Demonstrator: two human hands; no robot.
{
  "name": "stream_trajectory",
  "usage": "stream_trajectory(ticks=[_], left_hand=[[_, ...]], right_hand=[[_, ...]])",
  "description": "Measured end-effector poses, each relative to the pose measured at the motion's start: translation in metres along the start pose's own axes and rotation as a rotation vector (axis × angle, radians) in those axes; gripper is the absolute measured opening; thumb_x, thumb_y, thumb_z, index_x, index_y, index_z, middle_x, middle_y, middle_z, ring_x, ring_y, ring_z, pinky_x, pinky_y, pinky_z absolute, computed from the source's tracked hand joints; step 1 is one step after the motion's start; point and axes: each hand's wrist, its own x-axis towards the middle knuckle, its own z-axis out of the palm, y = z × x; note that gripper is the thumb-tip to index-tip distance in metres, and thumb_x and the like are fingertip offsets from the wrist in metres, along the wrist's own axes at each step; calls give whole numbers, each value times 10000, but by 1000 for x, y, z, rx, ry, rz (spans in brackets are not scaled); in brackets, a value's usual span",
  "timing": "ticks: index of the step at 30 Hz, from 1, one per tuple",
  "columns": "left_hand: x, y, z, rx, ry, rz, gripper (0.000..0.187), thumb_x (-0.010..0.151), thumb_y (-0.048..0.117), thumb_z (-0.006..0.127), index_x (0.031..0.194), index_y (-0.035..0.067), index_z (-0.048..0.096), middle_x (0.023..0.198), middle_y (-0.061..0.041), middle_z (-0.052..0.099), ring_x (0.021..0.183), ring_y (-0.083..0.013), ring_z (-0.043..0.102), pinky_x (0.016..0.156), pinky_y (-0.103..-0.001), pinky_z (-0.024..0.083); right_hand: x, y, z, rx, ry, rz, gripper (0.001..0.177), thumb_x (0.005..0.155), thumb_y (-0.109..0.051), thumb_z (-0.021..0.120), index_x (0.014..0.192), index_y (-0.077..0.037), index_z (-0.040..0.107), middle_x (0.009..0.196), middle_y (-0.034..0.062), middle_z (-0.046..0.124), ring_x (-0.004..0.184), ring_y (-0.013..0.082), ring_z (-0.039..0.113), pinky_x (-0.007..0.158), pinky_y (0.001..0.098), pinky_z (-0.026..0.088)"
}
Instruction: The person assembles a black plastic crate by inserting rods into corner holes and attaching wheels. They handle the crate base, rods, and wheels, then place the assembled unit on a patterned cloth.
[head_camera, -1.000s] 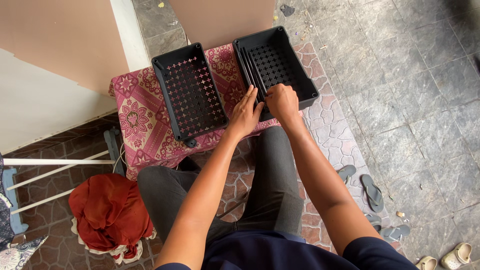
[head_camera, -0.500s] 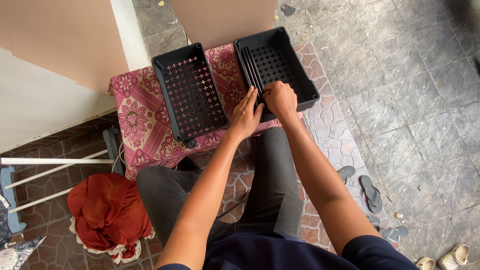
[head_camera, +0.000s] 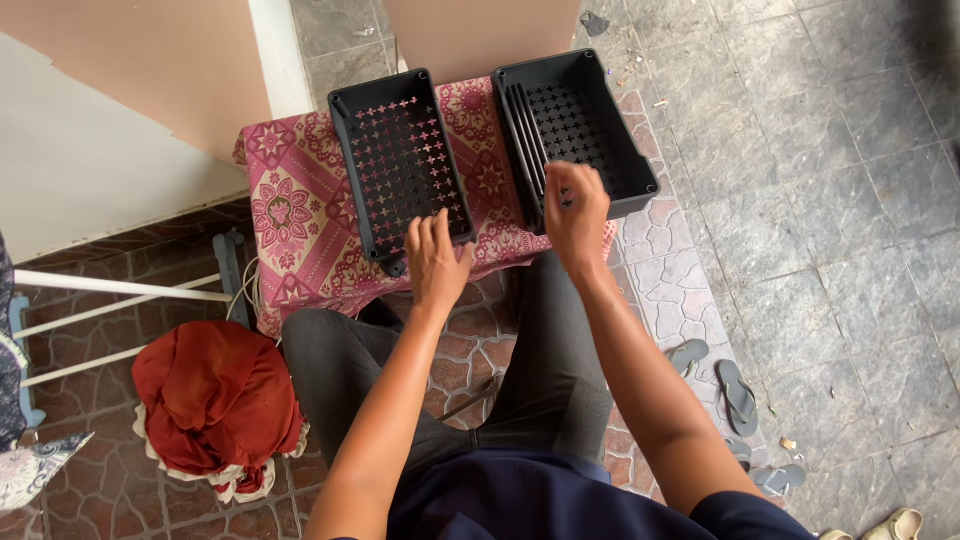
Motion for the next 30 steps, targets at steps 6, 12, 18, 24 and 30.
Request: stream_trajectory(ticks=[6, 12, 18, 24, 30], left_hand=[[-11, -34, -5, -16, -110, 26, 207, 907, 230, 772, 978, 70, 662, 942, -89, 631, 968, -308, 585, 852, -452, 443], [-15, -43, 6, -18, -98, 26, 166, 940, 236, 714, 941, 80, 656, 907, -83, 633, 947, -306, 590, 837, -443, 439], [-18, -48, 0, -107, -56, 8, 132, 957, 217, 690, 949, 86, 682, 908, -71, 643, 934, -299, 588, 824, -443, 430], [-26, -50, -31, -319, 107, -21, 141, 969, 198, 706, 952, 66, 657, 916, -63, 647, 903, -298, 589, 837, -437, 424], [-25, -51, -64, -424, 358, -72, 188, 986, 207, 698, 965, 36, 623, 924, -124, 637, 908, -319, 600, 835, -447, 429]], right_hand=[[-92, -5, 57, 260, -320, 272, 296, 948, -94, 711, 1237, -33, 694, 1089, 127, 719, 944, 204, 710, 740, 323, 568], [-138, 69, 137, 314, -499, 288, 804, 952, -227, 777, 1571, 22, 328, 1471, 243, 546, 1293, 287, 583, 1034, 383, 503], [-147, 83, 141, 580, -523, 486, 808, 914, -209, 730, 1574, -22, 304, 1552, 173, 459, 1253, 289, 601, 970, 385, 547], [-134, 42, 116, 562, -477, 411, 750, 984, -206, 738, 1608, -81, 340, 1523, 213, 523, 1313, 285, 591, 1037, 365, 525], [-129, -13, 88, 568, -492, 280, 761, 990, -219, 688, 1640, -157, 297, 1486, 224, 588, 1209, 271, 666, 1007, 371, 571]])
